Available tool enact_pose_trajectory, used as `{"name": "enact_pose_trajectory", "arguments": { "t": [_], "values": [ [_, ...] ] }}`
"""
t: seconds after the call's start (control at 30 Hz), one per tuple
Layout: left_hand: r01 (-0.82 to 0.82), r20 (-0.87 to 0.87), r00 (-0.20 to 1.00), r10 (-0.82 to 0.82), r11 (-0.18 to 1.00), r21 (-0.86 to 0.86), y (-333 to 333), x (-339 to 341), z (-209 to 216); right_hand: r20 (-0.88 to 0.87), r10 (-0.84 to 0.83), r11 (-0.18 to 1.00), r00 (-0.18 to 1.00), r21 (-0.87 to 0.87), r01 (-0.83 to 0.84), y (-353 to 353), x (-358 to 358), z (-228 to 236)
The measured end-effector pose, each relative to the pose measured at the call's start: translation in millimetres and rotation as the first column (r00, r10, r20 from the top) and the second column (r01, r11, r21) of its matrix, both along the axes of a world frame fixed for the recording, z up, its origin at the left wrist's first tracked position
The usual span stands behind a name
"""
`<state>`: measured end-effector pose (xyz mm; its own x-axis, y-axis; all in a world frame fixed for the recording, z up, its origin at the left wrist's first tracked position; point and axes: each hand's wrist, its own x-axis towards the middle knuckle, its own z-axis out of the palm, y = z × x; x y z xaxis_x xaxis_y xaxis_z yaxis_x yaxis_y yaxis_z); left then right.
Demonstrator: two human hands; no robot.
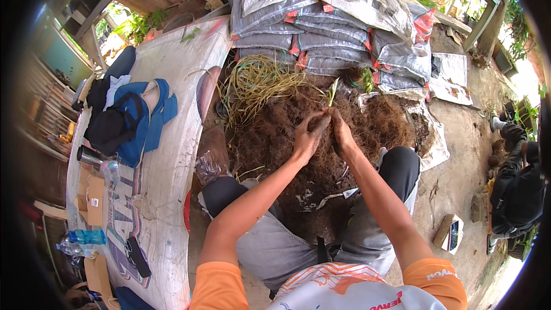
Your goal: The person packs a small plant into a plastic bag filled with soil and fibrous material. They use both hands to press and shape the soil around the plant, then lift the bag to adjust the contents.
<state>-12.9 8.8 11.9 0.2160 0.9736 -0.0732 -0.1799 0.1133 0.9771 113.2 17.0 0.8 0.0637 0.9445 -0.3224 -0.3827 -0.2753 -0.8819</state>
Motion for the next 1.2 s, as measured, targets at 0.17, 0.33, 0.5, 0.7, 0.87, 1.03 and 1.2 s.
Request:
{"name": "enact_pose_trajectory", "arguments": {
  "t": [0.17,0.33,0.5,0.7,0.87,1.03,1.2],
  "values": [
    [0.011,0.195,0.981,0.009,0.995,-0.103,12.4,-2.5,-3.8,-0.156,0.002,0.999,0.988,0.039,0.005,-5.1,-4.9,10.0],
    [-0.371,0.29,0.856,0.427,0.9,-0.23,20.6,4.1,-8.3,-0.305,-0.069,0.996,0.95,0.035,0.083,-21.0,-24.1,37.2],
    [-0.18,-0.39,0.894,0.223,0.973,0.144,-11.9,14.3,25.7,-0.408,-0.187,0.982,0.894,-0.105,0.158,-19.0,-30.8,17.6],
    [0.214,-0.576,0.56,0.596,0.567,0.795,-11.1,3.2,43.1,-0.615,0.054,0.995,0.787,-0.036,-0.097,-20.1,-6.1,29.1],
    [0.229,-0.45,0.773,0.448,0.465,0.855,-8.0,2.7,42.9,-0.519,0.018,0.996,0.854,0.081,0.028,-20.2,-12.5,25.4],
    [0.168,-0.385,0.829,0.406,0.477,0.863,-3.9,8.3,14.3,-0.45,-0.048,0.999,0.892,-0.008,0.049,-21.8,-9.9,20.9],
    [0.169,-0.382,0.829,0.409,0.468,0.868,-3.1,9.7,1.5,-0.36,-0.109,0.986,0.927,-0.159,0.055,-25.4,-11.5,40.6]
  ]
}}
